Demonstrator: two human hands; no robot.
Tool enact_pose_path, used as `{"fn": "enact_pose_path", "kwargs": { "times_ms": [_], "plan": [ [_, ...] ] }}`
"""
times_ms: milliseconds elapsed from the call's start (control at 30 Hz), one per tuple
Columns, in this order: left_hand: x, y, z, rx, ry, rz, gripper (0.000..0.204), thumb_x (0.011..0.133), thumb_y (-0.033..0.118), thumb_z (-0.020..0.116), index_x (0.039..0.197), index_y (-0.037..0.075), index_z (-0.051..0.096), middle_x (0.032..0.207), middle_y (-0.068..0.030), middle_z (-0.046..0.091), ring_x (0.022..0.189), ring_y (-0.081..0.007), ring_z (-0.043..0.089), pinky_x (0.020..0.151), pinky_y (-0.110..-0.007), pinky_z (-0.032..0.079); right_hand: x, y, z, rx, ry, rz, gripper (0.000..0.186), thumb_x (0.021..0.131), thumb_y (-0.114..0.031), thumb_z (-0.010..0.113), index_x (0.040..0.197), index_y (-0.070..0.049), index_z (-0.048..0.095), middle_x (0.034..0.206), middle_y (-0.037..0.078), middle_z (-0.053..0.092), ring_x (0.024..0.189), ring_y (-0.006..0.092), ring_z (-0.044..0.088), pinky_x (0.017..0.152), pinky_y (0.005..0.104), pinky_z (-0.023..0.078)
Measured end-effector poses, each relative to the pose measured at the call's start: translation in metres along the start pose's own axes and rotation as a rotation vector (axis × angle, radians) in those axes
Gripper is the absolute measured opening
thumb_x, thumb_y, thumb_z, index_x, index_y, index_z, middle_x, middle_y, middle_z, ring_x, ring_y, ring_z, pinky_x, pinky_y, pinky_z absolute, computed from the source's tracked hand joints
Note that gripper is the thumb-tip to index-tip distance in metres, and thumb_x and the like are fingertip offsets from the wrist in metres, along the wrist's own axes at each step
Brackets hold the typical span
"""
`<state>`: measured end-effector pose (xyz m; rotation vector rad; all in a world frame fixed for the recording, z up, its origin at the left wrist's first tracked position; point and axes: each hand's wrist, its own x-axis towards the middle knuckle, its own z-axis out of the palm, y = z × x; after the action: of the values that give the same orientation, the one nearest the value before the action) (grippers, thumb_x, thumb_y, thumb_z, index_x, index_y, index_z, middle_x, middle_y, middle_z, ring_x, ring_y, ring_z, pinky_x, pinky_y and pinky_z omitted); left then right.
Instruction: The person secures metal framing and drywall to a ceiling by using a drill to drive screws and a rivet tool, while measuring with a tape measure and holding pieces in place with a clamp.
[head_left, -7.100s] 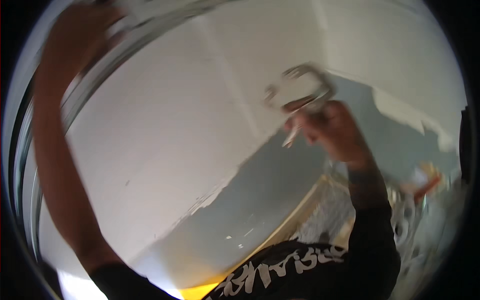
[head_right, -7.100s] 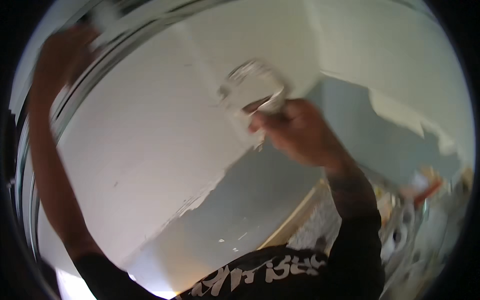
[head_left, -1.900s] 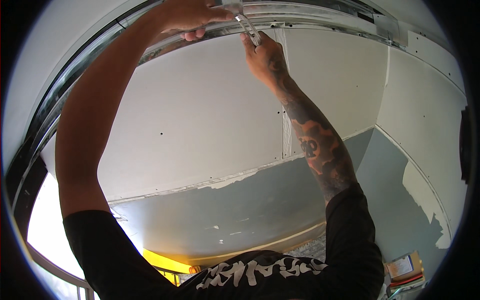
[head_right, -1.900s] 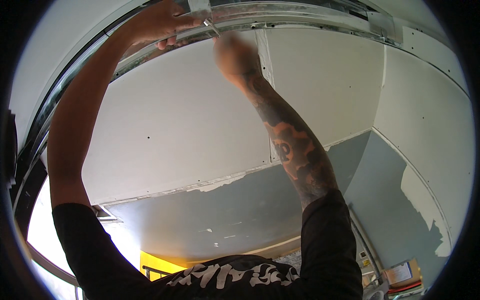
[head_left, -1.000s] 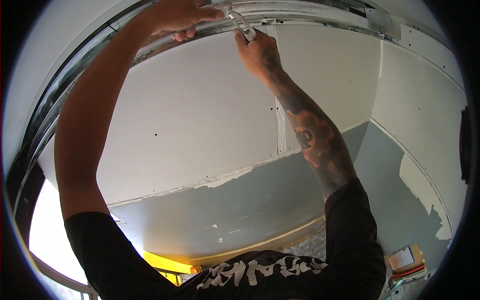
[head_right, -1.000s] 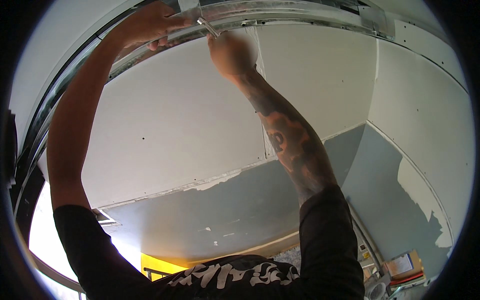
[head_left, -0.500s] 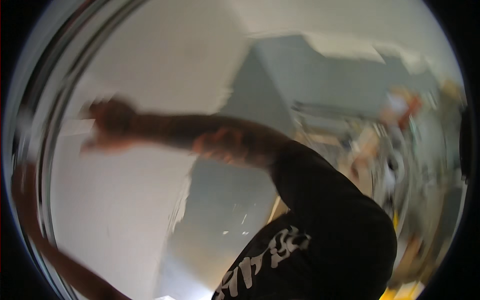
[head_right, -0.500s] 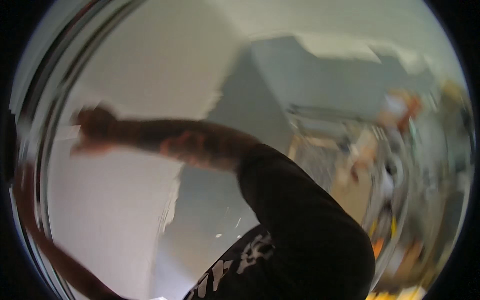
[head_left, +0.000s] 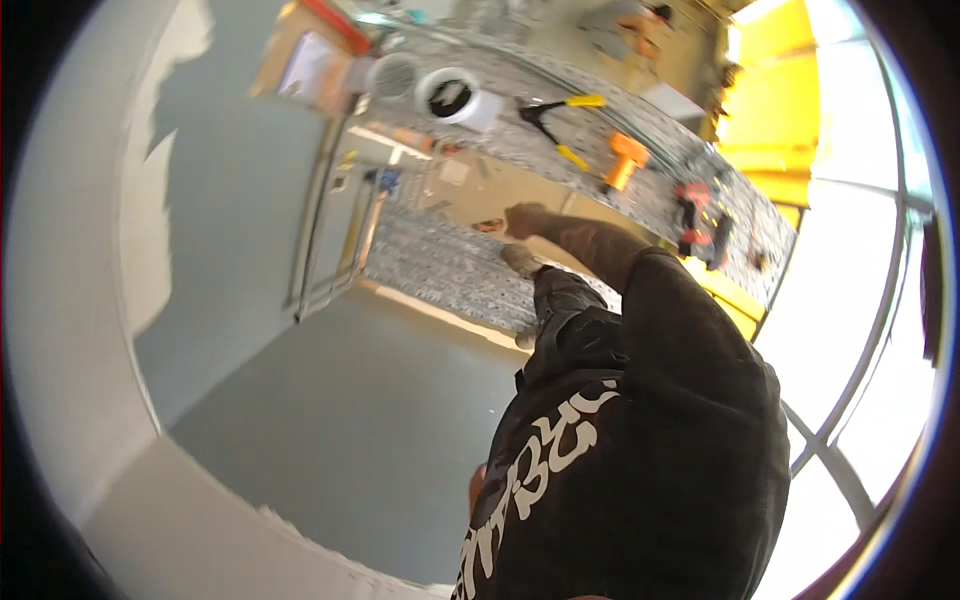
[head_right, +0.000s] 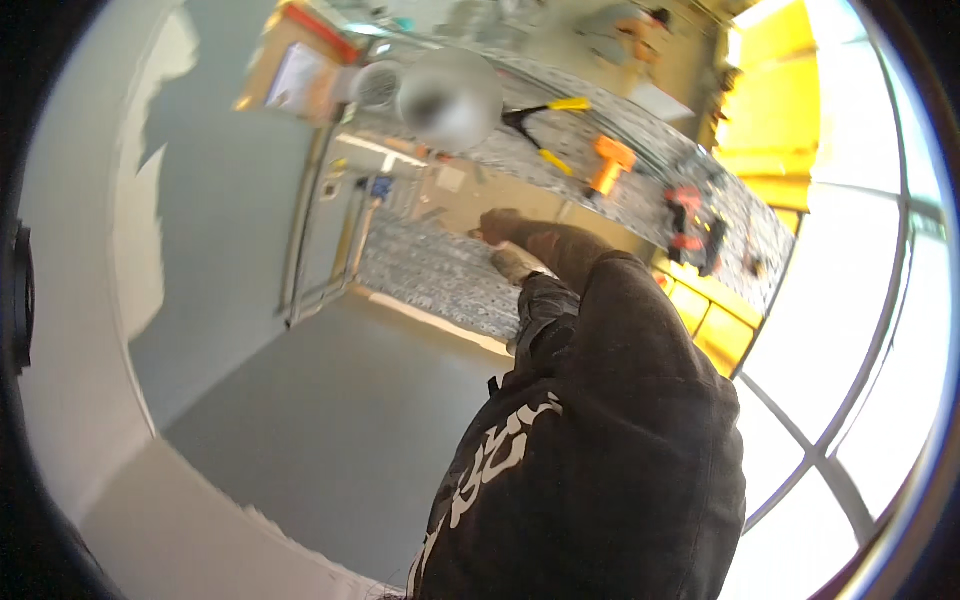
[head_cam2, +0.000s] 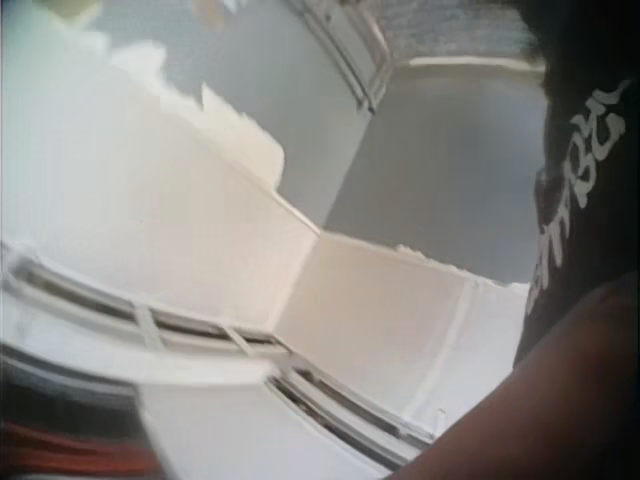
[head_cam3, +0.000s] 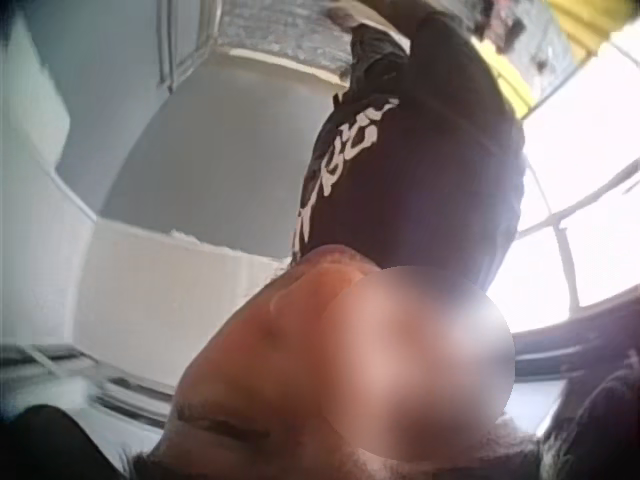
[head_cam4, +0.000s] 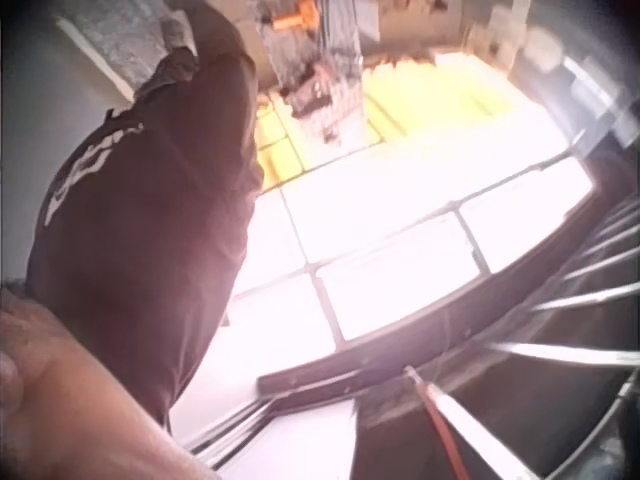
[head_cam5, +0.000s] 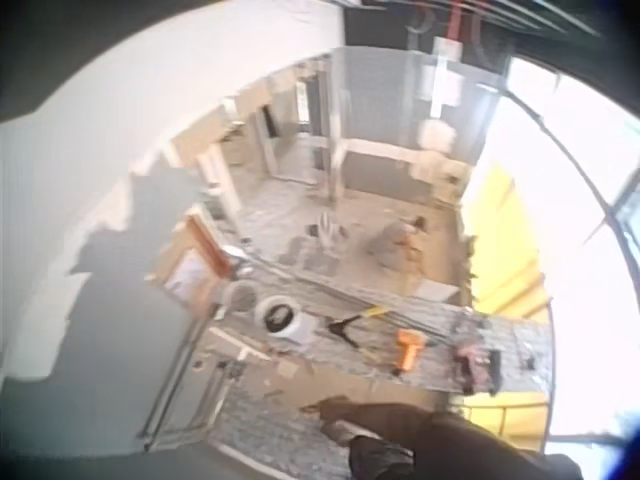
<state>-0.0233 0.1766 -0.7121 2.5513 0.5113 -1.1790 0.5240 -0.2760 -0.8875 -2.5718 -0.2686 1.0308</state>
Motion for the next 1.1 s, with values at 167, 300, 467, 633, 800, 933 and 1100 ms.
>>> {"fn": "enact_pose_path", "kwargs": {
  "times_ms": [167, 300, 467, 633, 800, 933, 1100],
  "plan": [
    [0.084, 0.050, -0.074, -0.070, -0.140, 0.238, 0.032, 0.094, 0.029, 0.063, 0.100, -0.002, 0.067, 0.106, -0.0174, 0.067, 0.098, -0.0316, 0.065, 0.087, -0.040, 0.052, -0.024, 0.221, 0.069, 0.260, 0.086, 0.618, 0.032, 0.090, -0.033, 0.055, 0.105, -0.009, 0.070, 0.107, 0.011, 0.072, 0.099, 0.0336, 0.068, 0.079, 0.0416, 0.056],
    [0.142, 0.162, -0.173, -0.185, -0.297, -0.194, 0.032, 0.095, 0.027, 0.062, 0.106, -0.003, 0.065, 0.102, -0.0133, 0.067, 0.091, -0.0227, 0.065, 0.084, -0.034, 0.053, -0.086, 0.264, 0.131, 0.608, 0.304, 0.802, 0.038, 0.085, -0.042, 0.063, 0.091, -0.005, 0.068, 0.097, 0.019, 0.069, 0.094, 0.0324, 0.066, 0.080, 0.0422, 0.053],
    [0.177, 0.232, -0.238, -0.454, -0.110, -0.062, 0.038, 0.096, 0.028, 0.063, 0.118, -0.003, 0.057, 0.100, -0.0069, 0.064, 0.090, -0.0152, 0.061, 0.083, -0.030, 0.051, -0.159, 0.251, 0.218, 0.564, 0.280, 0.697, 0.043, 0.087, -0.041, 0.059, 0.099, -0.001, 0.071, 0.102, 0.023, 0.069, 0.098, 0.0388, 0.066, 0.085, 0.0478, 0.052],
    [0.181, 0.279, -0.237, -0.468, -0.072, 0.100, 0.037, 0.096, 0.027, 0.062, 0.117, -0.004, 0.058, 0.098, -0.0070, 0.064, 0.088, -0.0145, 0.060, 0.080, -0.029, 0.050, -0.245, 0.236, 0.247, 0.531, 0.282, 0.621, 0.035, 0.089, -0.033, 0.056, 0.095, -0.002, 0.073, 0.086, 0.021, 0.070, 0.081, 0.0366, 0.069, 0.073, 0.0470, 0.055],
    [0.183, 0.271, -0.194, -0.323, -0.074, 0.291, 0.038, 0.096, 0.026, 0.062, 0.116, -0.006, 0.058, 0.094, -0.0085, 0.066, 0.085, -0.0150, 0.061, 0.075, -0.028, 0.050, -0.366, 0.257, 0.276, 1.079, 0.312, 0.932, 0.033, 0.091, -0.031, 0.057, 0.080, -0.004, 0.071, 0.075, 0.018, 0.070, 0.069, 0.0259, 0.071, 0.061, 0.0425, 0.056],
    [0.187, 0.235, -0.115, -0.370, -0.092, 0.295, 0.035, 0.096, 0.026, 0.060, 0.112, -0.006, 0.059, 0.089, -0.0088, 0.066, 0.079, -0.0164, 0.063, 0.070, -0.029, 0.050, -0.484, 0.273, 0.307, 0.607, 0.524, 0.732, 0.034, 0.094, -0.032, 0.059, 0.079, -0.003, 0.068, 0.054, 0.012, 0.059, 0.050, 0.0271, 0.064, 0.049, 0.0428, 0.053],
    [0.129, 0.197, 0.001, -0.394, -0.275, 0.125, 0.031, 0.098, 0.028, 0.056, 0.102, -0.003, 0.062, 0.088, -0.0075, 0.067, 0.079, -0.0190, 0.067, 0.066, -0.032, 0.052, -0.615, 0.295, 0.331, 0.427, 0.481, 0.745, 0.045, 0.093, -0.035, 0.057, 0.070, 0.002, 0.064, 0.061, 0.014, 0.064, 0.049, 0.0258, 0.063, 0.050, 0.0392, 0.053]
  ]
}}
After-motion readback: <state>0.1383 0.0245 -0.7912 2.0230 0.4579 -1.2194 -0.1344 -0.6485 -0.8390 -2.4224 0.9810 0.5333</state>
